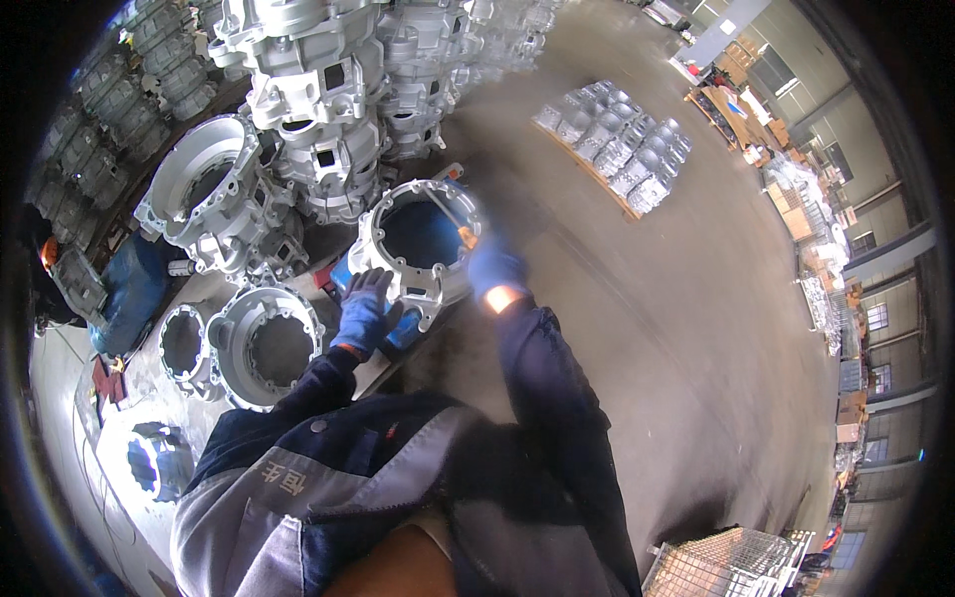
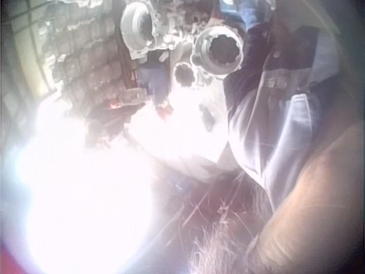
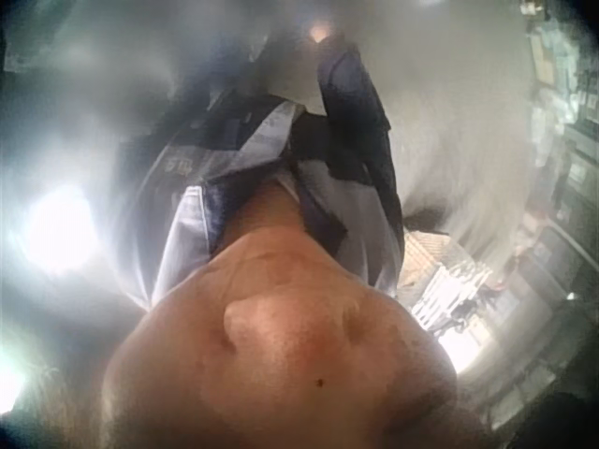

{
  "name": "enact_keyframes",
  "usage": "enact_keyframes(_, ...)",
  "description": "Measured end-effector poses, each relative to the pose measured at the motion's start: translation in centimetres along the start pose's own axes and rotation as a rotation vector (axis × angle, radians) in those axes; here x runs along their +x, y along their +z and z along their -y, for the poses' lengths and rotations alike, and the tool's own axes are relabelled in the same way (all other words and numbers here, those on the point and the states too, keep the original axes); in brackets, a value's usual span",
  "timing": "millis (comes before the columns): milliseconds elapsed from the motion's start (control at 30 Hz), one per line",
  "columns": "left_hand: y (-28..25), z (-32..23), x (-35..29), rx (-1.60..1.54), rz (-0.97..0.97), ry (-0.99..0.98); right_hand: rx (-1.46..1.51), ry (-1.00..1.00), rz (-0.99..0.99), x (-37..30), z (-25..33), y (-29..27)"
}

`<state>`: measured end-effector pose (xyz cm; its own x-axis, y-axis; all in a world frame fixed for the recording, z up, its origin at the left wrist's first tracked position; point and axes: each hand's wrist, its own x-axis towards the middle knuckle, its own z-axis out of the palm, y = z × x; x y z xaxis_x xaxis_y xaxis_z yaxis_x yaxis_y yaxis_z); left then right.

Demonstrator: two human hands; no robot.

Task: The person uses a thin wire tool to scrape and clean the inner and outer surfaces of several large, silver-colored metal parts. They rotate each part by hand to access different areas and then place the cleaned parts back on a blue bin or nearby surface.

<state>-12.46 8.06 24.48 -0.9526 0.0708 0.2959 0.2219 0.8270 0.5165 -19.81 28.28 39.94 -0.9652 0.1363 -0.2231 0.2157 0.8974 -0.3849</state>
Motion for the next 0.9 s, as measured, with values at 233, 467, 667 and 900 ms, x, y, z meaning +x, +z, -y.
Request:
enact_keyframes(233, 0.6, 2.3, -8.1, -0.031, 0.299, -0.076, -0.2, 0.062, -0.083, -3.7, -6.1, -2.8)
enact_keyframes(467, 4.3, 2.6, -13.5, 0.009, 0.583, -0.248, -0.113, -0.007, 0.02, -10.2, -12.6, -4.5)
enact_keyframes(667, 5.1, 3.8, -15.7, -0.017, 0.742, -0.321, -0.101, 0.013, 0.185, -12.1, -11.1, -3.8)
enact_keyframes(900, 4.7, 5.4, -17.9, -0.024, 0.677, -0.391, -0.155, -0.244, 0.18, -9.5, -5.2, -1.6)
